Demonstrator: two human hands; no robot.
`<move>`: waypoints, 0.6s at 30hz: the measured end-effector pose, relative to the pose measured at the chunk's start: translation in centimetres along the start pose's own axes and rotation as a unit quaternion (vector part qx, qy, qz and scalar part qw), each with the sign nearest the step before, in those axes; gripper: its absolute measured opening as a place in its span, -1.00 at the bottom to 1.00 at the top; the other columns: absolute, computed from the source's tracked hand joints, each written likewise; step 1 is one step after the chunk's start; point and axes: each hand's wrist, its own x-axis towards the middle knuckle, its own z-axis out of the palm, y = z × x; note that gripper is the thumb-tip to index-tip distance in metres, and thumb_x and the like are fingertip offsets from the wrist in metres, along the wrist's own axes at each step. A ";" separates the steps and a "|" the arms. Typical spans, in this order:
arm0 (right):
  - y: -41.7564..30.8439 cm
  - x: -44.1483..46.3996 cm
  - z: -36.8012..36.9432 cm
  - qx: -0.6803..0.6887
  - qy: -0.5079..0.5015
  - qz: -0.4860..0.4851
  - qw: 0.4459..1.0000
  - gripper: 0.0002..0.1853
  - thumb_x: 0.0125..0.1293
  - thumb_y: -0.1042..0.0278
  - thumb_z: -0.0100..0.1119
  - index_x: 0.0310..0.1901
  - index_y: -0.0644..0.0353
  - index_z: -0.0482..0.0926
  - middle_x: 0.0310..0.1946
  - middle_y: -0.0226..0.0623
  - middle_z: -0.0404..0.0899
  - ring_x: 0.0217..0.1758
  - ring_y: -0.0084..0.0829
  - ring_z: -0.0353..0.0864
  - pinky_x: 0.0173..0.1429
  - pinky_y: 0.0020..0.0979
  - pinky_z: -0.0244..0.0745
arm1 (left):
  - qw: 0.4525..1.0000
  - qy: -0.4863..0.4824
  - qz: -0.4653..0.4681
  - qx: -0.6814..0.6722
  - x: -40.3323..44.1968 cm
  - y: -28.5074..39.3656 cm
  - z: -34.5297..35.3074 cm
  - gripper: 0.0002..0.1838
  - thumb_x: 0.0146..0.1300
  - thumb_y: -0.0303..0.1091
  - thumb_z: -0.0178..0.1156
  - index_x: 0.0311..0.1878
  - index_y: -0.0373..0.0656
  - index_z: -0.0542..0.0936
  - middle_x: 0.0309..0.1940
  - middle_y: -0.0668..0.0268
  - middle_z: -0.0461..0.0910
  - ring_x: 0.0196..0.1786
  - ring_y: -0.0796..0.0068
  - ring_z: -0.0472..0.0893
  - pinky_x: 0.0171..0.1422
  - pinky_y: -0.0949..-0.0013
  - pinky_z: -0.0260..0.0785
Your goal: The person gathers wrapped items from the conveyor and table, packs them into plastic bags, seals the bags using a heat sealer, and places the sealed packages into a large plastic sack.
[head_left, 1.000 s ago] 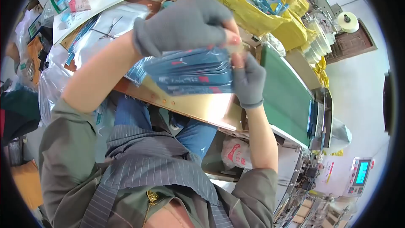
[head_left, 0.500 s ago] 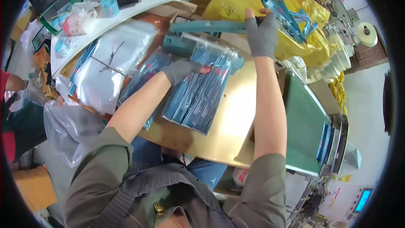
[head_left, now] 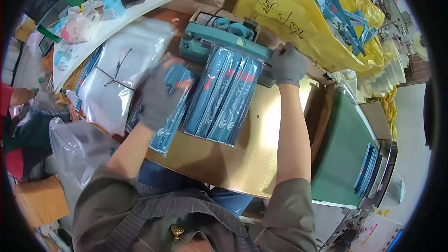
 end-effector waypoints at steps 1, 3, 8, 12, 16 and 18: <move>0.0 0.0 0.0 -0.005 0.009 0.003 1.000 -0.73 0.18 0.16 0.03 -0.48 0.19 0.53 -0.53 -0.06 0.58 -0.42 0.00 0.58 -0.31 -0.08 0.47 | 0.998 0.005 -0.058 0.007 -1.3 -2.1 -1.0 -0.29 0.01 -0.02 0.36 0.16 -0.24 0.38 -0.05 0.05 0.51 0.01 0.10 0.51 0.12 0.17 0.33; 0.0 0.0 0.2 -0.008 0.008 0.012 1.000 -0.74 0.18 0.17 0.03 -0.47 0.19 0.54 -0.51 -0.05 0.59 -0.41 0.00 0.58 -0.30 -0.09 0.48 | 0.993 -0.033 -0.093 0.060 -3.9 -5.1 -2.7 -0.26 0.00 0.00 0.36 0.16 -0.26 0.38 -0.03 0.03 0.50 0.03 0.09 0.50 0.13 0.18 0.32; -0.4 -0.2 -1.0 0.001 -0.026 0.050 0.998 -0.70 0.19 0.12 0.03 -0.38 0.21 0.56 -0.39 0.02 0.60 -0.29 0.01 0.59 -0.23 -0.11 0.49 | 0.981 -0.093 -0.147 0.087 -4.6 -5.2 -3.6 -0.19 -0.04 0.06 0.36 0.18 -0.31 0.35 0.04 -0.05 0.47 0.12 0.04 0.46 0.20 0.18 0.28; 0.7 -4.1 -1.1 0.158 -0.015 0.085 0.984 -0.53 0.15 -0.08 0.16 -0.20 0.25 0.56 -0.29 -0.10 0.61 -0.18 -0.19 0.61 -0.12 -0.22 0.47 | 0.973 -0.113 -0.167 0.113 -4.4 -6.1 -3.8 -0.09 -0.09 0.15 0.38 0.19 -0.35 0.34 0.07 -0.02 0.48 0.13 0.13 0.49 0.21 0.24 0.27; -2.9 -17.4 -0.1 0.605 -0.232 0.250 0.720 -0.25 0.02 0.10 0.41 0.19 0.31 0.33 -0.04 -0.20 0.50 0.00 -0.36 0.48 0.12 -0.30 0.36 | 0.968 -0.155 -0.189 0.049 -4.1 -5.7 -4.6 -0.16 -0.17 0.07 0.43 0.15 -0.26 0.43 -0.02 0.03 0.56 0.05 0.14 0.54 0.18 0.22 0.31; -5.7 -22.3 -0.8 0.690 -0.258 0.309 0.601 -0.30 0.05 0.18 0.37 0.18 0.32 0.34 -0.01 -0.24 0.50 -0.01 -0.36 0.49 0.12 -0.32 0.37 | 0.971 -0.146 -0.161 -0.104 -4.7 -5.1 -5.0 -0.19 -0.21 -0.03 0.46 0.14 -0.26 0.46 -0.10 0.14 0.61 -0.03 0.29 0.56 0.14 0.28 0.33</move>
